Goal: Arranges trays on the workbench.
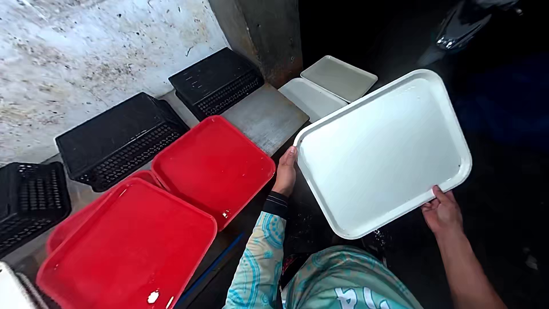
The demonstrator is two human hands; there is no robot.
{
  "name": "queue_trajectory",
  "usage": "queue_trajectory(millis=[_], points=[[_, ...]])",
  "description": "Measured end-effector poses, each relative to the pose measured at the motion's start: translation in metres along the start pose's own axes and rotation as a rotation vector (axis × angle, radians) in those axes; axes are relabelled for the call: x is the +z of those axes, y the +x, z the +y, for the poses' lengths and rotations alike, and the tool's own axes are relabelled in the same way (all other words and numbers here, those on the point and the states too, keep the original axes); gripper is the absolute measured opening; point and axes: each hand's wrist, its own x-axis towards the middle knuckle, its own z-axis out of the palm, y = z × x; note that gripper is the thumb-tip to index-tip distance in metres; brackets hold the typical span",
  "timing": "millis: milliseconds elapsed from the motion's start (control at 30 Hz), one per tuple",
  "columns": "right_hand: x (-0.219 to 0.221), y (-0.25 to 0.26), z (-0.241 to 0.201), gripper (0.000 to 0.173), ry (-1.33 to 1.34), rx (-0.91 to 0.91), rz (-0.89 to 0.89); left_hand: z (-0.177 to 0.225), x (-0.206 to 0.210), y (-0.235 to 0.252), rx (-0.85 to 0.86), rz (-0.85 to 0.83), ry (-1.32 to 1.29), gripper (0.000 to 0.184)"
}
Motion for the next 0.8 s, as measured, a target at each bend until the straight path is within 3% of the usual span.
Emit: queue_trajectory(millis=[133,300,467,700,800], points=[[0.01,0.041,-0.017,0.032,-0.044,-0.079,-0.023,0.009,0.019,0.009,0.025,0.077,0.198,0.052],[0.029,0.068,-0.033,0.038,-0.145,-0.258,-0.051,0.009,0.013,0.023,-0.139,0.141,0.493,0.057],[0.05,0.066,-0.047,0.044,-0.328,-0.389,0.122,0.003,0.019,0.031,-0.18,0.174,1.034,0.032],[0.06,0.064,-0.067,0.047,-0.304,-0.377,0.134,-0.022,0.023,0.037,-0.346,0.06,1.158,0.041],[0.061,0.064,-0.082,0.047,-0.316,-0.368,0.09,-0.033,0.015,0.041,-0.323,0.006,0.972,0.037]])
